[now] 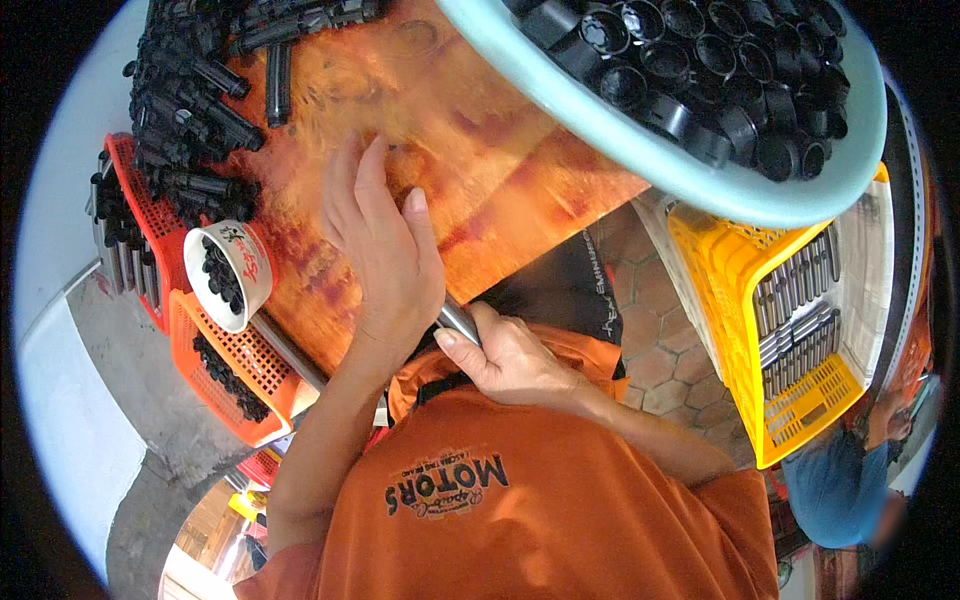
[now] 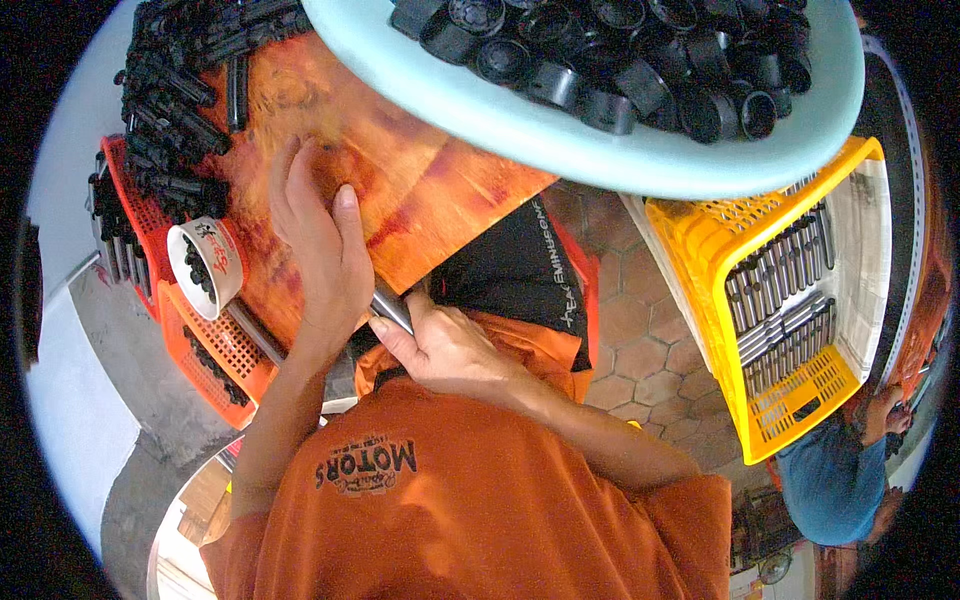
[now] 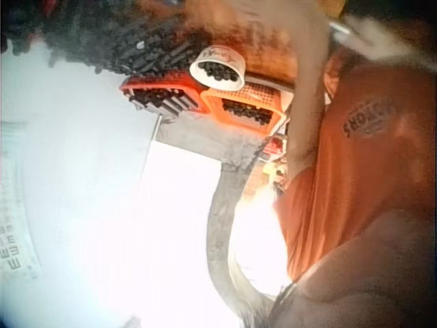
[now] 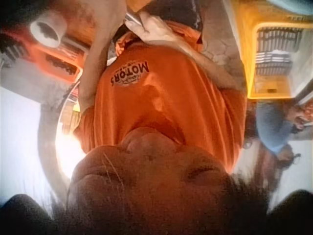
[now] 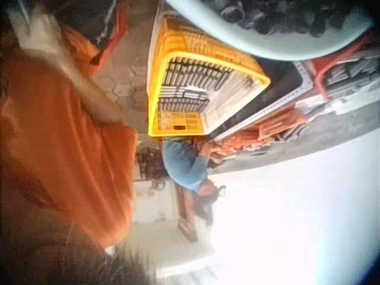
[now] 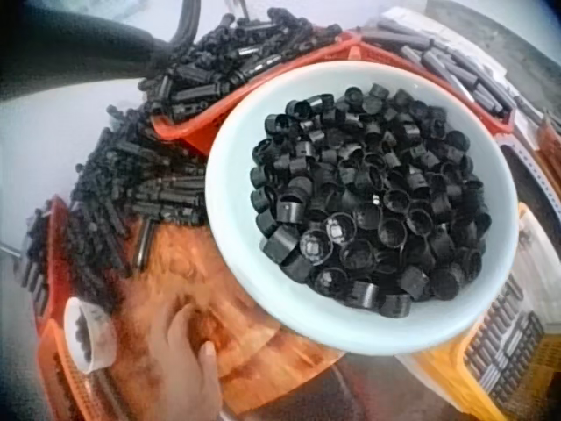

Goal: The person repeatedly picks small black plastic caps from a white cup and presses them onto the ends of cylindrical metal rods. They then place the capped rods into a yellow basket. The process is repeated multiple times.

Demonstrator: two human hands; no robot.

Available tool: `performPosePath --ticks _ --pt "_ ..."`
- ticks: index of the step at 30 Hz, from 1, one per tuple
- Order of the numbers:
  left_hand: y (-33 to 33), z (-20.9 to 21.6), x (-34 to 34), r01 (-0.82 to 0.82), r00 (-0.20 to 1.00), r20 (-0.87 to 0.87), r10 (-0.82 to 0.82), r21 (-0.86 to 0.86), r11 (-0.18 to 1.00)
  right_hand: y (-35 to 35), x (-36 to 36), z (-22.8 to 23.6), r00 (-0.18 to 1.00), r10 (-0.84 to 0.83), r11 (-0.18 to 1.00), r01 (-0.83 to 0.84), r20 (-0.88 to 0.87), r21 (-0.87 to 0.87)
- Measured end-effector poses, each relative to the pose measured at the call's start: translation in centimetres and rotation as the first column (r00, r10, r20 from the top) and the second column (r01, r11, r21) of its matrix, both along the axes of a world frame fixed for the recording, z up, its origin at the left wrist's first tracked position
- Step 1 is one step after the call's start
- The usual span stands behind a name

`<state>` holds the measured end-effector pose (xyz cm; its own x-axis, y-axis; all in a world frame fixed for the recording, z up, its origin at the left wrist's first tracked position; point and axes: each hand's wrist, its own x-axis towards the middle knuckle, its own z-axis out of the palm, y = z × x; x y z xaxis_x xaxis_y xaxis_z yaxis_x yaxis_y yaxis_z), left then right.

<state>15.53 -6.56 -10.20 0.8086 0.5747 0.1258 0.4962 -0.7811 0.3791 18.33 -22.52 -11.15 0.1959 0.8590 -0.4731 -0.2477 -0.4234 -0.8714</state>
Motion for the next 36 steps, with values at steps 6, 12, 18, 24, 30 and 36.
performPosePath --ticks 6,12,18,24,30,36 --pt "0.0 0.3 -0.2 0.000 1.000 -0.011 0.000 -0.024 1.000 -0.1 -0.8 -0.9 0.999 0.054 0.998 -0.054 -0.011 -0.038" --pt "0.2 -0.2 -0.4 0.026 0.998 0.054 -0.023 -0.070 0.997 -0.2 -0.3 -0.5 0.996 0.088 0.994 -0.090 -0.033 -0.065" --pt "0.3 -0.7 -1.1 0.034 0.989 0.146 -0.036 0.015 0.999 -0.1 -0.3 0.1 0.994 0.017 1.000 -0.016 0.105 -0.016" --pt "0.8 -0.3 -2.5 -0.018 0.945 0.325 0.041 -0.071 0.997 -0.1 1.1 3.9 0.874 0.127 0.992 -0.101 0.469 -0.079" --pt "0.2 2.9 -4.5 -0.049 0.648 0.515 0.561 -0.707 0.706 1.1 0.9 4.6 0.650 -0.234 0.950 -0.005 0.723 0.312" --pt "-2.7 5.5 -8.2 0.128 0.722 0.309 0.619 -0.939 0.319 3.5 -0.1 5.6 0.573 -0.293 0.916 -0.062 0.766 0.397"
